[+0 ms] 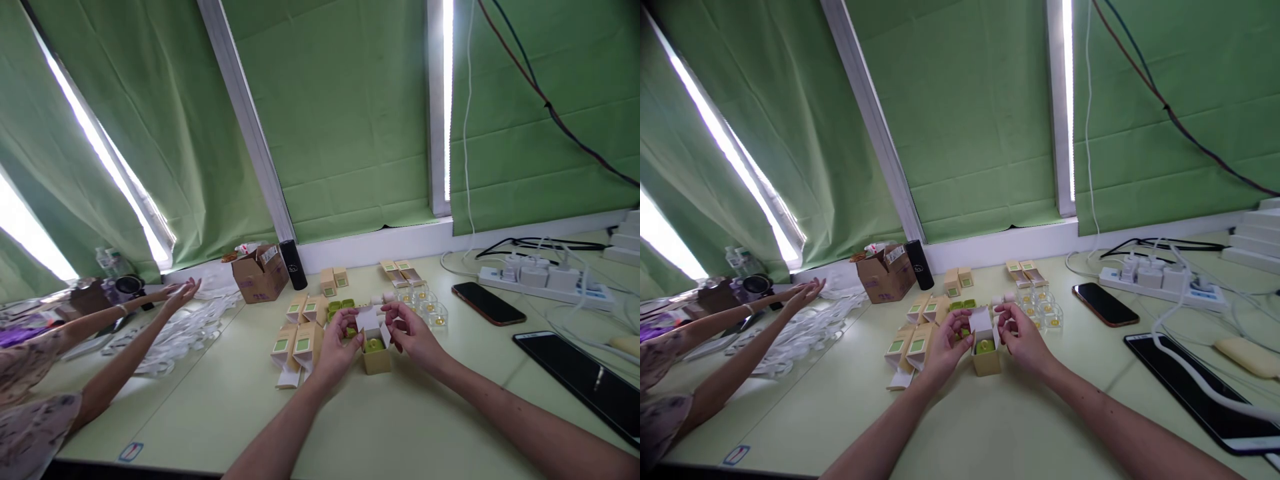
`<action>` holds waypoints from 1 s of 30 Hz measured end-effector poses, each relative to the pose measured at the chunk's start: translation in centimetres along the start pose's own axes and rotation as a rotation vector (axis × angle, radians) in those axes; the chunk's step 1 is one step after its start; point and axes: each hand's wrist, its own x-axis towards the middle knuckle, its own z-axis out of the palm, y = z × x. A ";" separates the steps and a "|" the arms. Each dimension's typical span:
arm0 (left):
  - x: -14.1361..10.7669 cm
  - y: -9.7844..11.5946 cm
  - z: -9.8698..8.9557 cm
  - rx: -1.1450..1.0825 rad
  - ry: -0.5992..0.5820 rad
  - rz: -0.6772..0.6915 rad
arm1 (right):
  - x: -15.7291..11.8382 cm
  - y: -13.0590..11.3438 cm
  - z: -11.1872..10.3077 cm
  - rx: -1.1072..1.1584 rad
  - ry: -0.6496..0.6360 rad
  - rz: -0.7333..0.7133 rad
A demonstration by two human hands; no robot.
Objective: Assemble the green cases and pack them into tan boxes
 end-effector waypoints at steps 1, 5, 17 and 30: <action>0.0 0.0 0.0 0.007 -0.003 -0.002 | -0.1 -0.1 0.0 0.000 -0.006 0.002; -0.2 0.1 0.3 0.022 0.001 -0.012 | -0.2 -0.6 0.0 0.005 -0.038 0.011; -0.3 -0.3 0.7 0.046 0.002 -0.012 | -0.4 -0.2 0.4 -0.036 -0.098 0.029; -0.3 0.3 0.9 0.067 0.033 -0.026 | -0.2 0.8 0.7 -0.087 -0.135 0.107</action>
